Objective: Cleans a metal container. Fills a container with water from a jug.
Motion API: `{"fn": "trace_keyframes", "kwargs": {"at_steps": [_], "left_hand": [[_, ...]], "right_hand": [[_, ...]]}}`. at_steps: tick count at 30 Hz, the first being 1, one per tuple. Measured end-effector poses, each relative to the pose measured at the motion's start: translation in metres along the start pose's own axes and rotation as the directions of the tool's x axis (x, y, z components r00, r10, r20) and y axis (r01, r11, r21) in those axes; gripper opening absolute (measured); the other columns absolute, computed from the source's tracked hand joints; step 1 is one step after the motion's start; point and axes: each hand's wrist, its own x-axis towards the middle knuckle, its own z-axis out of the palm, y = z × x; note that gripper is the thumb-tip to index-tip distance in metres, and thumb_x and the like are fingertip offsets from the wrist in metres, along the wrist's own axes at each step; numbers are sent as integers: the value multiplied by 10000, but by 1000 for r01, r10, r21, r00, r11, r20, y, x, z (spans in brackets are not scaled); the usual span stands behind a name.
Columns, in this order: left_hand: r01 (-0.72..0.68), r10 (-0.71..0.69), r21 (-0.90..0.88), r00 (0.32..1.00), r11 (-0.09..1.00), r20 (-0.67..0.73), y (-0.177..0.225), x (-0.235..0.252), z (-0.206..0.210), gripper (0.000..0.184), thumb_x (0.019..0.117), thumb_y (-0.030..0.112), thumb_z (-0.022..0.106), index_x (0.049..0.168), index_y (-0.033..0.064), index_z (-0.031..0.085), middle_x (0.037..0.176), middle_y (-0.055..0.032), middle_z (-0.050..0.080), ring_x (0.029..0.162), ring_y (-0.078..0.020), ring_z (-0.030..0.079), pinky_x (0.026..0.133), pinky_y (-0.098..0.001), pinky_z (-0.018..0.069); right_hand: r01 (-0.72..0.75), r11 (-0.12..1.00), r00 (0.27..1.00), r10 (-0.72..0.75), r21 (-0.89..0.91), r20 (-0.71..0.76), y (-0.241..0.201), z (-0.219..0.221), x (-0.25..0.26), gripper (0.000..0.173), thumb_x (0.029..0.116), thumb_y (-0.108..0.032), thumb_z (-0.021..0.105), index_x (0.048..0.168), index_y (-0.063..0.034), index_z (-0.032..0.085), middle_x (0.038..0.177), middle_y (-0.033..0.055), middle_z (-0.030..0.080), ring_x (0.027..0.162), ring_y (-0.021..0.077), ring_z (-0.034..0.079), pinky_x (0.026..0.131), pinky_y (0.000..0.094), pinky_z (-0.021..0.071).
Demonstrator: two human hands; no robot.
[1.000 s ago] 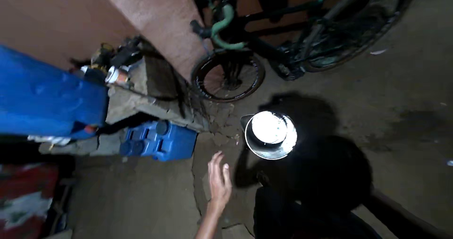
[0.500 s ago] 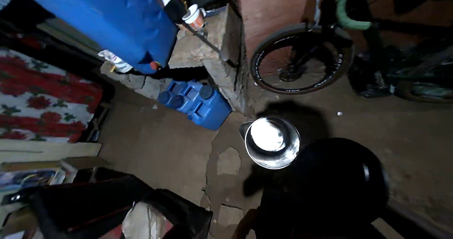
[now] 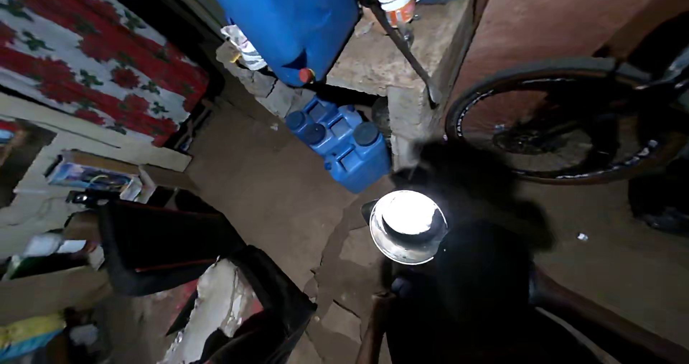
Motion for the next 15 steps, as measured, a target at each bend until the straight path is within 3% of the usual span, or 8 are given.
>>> {"fn": "trace_keyframes", "kwargs": {"at_steps": [2,4,6,7,10,13,14,15], "left_hand": [[84,-83,7,993,996,-80,12,4,-8,227,948,214,706,1008,0,753,967,-184,731,917,-298,687,867,-524,532],[45,-40,36,990,998,-138,18,-1,-25,226,913,189,728,1049,8,732,996,-188,725,948,-315,689,884,-541,528],[-40,37,-13,986,999,-165,20,-5,-47,389,894,73,730,1254,-34,626,1139,-239,692,1041,-347,684,945,-529,540],[-85,73,-51,977,995,-200,23,-3,-59,427,892,19,712,1297,-45,595,1175,-238,682,1045,-336,687,944,-506,551],[-199,144,-122,923,972,-356,52,5,-99,334,935,-21,620,1265,-69,610,1128,-207,693,1009,-272,685,916,-442,559],[-289,226,-81,870,954,-439,96,16,-139,261,982,19,585,1224,-72,623,1101,-196,683,982,-235,666,905,-403,546],[-317,263,-44,850,948,-457,110,16,-149,259,989,30,583,1222,-72,628,1129,-207,679,1009,-247,670,925,-407,543],[-343,293,-22,831,939,-473,125,15,-160,257,996,34,579,1223,-73,630,1159,-218,673,1035,-258,670,940,-407,540]], "right_hand": [[-34,994,999,31,101,28,13,0,17,389,851,-202,674,1076,113,649,958,173,695,884,94,652,843,223,519],[-158,976,986,147,150,81,18,3,34,468,822,-216,711,1135,119,616,982,161,686,882,65,636,838,225,510],[-214,964,973,195,158,124,19,7,48,495,820,-207,716,1163,130,598,1018,168,683,914,58,632,866,222,503],[-242,957,964,219,158,149,16,9,56,477,835,-184,704,1170,137,592,1030,177,679,930,69,631,880,227,499],[-428,895,887,389,126,249,1,17,87,314,902,-84,661,1136,118,605,997,172,680,904,101,621,864,237,512],[-535,835,828,489,126,273,-11,23,110,304,927,-84,676,1173,84,614,1042,160,694,936,116,643,889,253,513],[-488,858,860,442,160,254,-10,24,112,348,915,-94,686,1188,107,608,1049,172,688,935,108,636,890,255,512],[-390,900,914,352,194,202,-1,29,113,365,872,-120,680,1162,91,614,1007,117,684,899,28,629,855,197,518]]}}
